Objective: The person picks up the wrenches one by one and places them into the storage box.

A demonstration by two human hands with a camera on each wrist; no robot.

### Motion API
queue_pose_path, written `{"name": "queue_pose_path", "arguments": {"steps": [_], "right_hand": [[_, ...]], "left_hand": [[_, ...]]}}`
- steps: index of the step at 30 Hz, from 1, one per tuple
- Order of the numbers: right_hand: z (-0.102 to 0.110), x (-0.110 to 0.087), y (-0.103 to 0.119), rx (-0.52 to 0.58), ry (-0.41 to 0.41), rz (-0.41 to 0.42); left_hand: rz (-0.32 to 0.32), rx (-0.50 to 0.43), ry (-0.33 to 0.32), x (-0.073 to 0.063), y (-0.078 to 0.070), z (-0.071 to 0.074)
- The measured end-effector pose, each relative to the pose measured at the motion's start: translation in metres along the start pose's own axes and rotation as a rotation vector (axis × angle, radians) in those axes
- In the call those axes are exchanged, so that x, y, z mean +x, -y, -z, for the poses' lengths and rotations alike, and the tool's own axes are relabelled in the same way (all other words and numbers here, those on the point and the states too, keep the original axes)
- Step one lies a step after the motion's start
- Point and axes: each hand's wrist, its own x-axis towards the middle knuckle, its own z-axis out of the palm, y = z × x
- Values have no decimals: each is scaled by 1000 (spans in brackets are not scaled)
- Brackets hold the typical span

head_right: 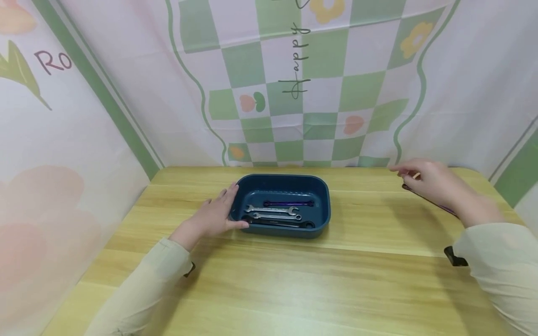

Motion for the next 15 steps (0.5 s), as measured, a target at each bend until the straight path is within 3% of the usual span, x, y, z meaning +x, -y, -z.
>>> {"name": "queue_pose_path", "arguments": {"steps": [8, 15], "right_hand": [[0, -12, -11, -44, -40, 31], [-2, -23, -22, -57, -21, -16]], "left_hand": [[5, 7, -2, -1, -1, -1], [-5, 6, -10, -1, -1, 0]]}}
